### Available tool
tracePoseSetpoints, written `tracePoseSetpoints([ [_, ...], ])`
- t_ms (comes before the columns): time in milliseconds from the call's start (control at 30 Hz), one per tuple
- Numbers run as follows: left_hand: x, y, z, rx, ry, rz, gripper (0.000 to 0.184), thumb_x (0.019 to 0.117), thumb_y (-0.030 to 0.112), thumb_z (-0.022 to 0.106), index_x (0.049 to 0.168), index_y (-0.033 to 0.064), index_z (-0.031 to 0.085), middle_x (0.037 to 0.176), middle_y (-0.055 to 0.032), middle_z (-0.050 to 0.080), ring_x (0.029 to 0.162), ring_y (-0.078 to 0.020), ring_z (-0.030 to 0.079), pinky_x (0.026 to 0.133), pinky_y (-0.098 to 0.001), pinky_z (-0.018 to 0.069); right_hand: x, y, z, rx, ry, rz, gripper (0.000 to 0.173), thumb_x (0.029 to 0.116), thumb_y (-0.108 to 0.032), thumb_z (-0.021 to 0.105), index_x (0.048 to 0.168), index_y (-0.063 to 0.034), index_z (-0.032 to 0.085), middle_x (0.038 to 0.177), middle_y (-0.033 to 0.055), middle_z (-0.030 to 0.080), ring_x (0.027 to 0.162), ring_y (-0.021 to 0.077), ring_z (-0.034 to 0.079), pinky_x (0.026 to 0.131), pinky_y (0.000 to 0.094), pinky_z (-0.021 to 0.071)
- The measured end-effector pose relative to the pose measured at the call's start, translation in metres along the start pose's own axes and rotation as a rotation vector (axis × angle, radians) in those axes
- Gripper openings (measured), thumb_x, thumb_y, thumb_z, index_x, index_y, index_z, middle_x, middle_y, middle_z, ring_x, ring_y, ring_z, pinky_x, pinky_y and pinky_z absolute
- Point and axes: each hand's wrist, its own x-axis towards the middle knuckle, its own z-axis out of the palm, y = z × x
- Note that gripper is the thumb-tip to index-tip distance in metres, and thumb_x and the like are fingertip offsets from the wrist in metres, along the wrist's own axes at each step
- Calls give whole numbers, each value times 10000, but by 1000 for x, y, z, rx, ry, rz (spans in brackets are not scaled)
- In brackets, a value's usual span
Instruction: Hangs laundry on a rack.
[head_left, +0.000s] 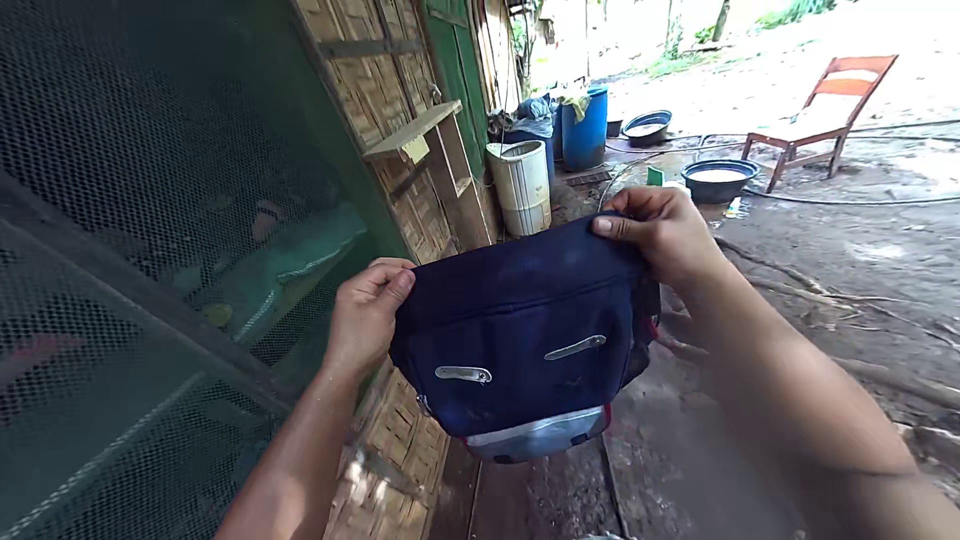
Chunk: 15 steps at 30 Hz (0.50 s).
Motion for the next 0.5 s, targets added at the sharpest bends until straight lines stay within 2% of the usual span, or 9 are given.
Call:
tracePoseSetpoints([
  [100, 14, 6, -5, -39, -125, -55, 218, 1053, 88, 486, 943, 139, 667, 871, 81, 683, 739, 4, 636, 678, -201, 559, 20, -13, 5, 108, 18, 2, 146, 916, -35, 672, 813, -137, 663, 667, -84, 654, 574, -6, 599, 557, 179, 529],
  [167, 26, 12, -11, -11, -234, -28, 155, 1070, 216, 472, 1161, 184, 593, 819, 88, 661, 691, 5, 639, 646, -197, 568, 32, -28, 8, 171, -25, 3, 175, 920, -35, 649, 780, -139, 663, 641, -73, 647, 551, -3, 588, 533, 179, 517],
  [200, 32, 15, -14, 21, -264, 6, 195, 1048, 269, 519, 1195, 188, 619, 802, 89, 662, 680, 0, 640, 639, -204, 573, 37, -36, 8, 201, -56, 1, 197, 929, -35, 632, 763, -138, 661, 638, -65, 650, 551, 2, 591, 531, 185, 520],
  [233, 39, 20, -16, 59, -259, 30, 162, 1015, 271, 586, 1093, 173, 690, 772, 79, 669, 664, -13, 635, 627, -217, 568, 43, -44, 7, 217, -84, -2, 226, 949, -49, 610, 745, -137, 653, 638, -58, 649, 556, 7, 593, 534, 192, 521],
  [267, 46, 26, -16, 107, -216, 36, 161, 994, 233, 622, 883, 169, 720, 694, 84, 656, 610, -9, 608, 584, -213, 539, 49, -52, 6, 222, -93, -1, 263, 972, -76, 589, 720, -137, 636, 627, -51, 641, 550, 12, 589, 529, 200, 513],
  [300, 55, 35, -18, 148, -182, 32, 261, 999, 204, 619, 750, 164, 688, 638, 88, 622, 572, -5, 573, 557, -204, 504, 56, -60, 5, 218, -100, -6, 284, 988, -89, 574, 712, -132, 623, 622, -45, 636, 547, 19, 587, 527, 207, 511],
  [333, 64, 44, -20, 166, -155, 32, 331, 1021, 178, 589, 696, 154, 649, 611, 84, 597, 554, -6, 552, 546, -200, 486, 63, -69, 5, 210, -97, -12, 291, 1000, -87, 564, 715, -124, 609, 617, -40, 628, 540, 24, 583, 521, 209, 506],
  [433, 100, 77, -28, 196, -115, 38, 362, 1071, 157, 522, 731, 110, 636, 631, 51, 605, 572, -21, 562, 564, -211, 496, 89, -93, 13, 192, 5, -27, 304, 1027, -87, 568, 724, -99, 576, 610, -26, 598, 531, 41, 559, 520, 224, 488],
  [500, 118, 95, -28, 248, -125, 17, 307, 1096, 182, 481, 869, 70, 655, 713, 10, 613, 642, -50, 574, 626, -255, 507, 106, -109, 20, 195, 88, -22, 272, 1035, -122, 581, 767, -76, 601, 627, -8, 609, 540, 61, 572, 531, 243, 499],
])
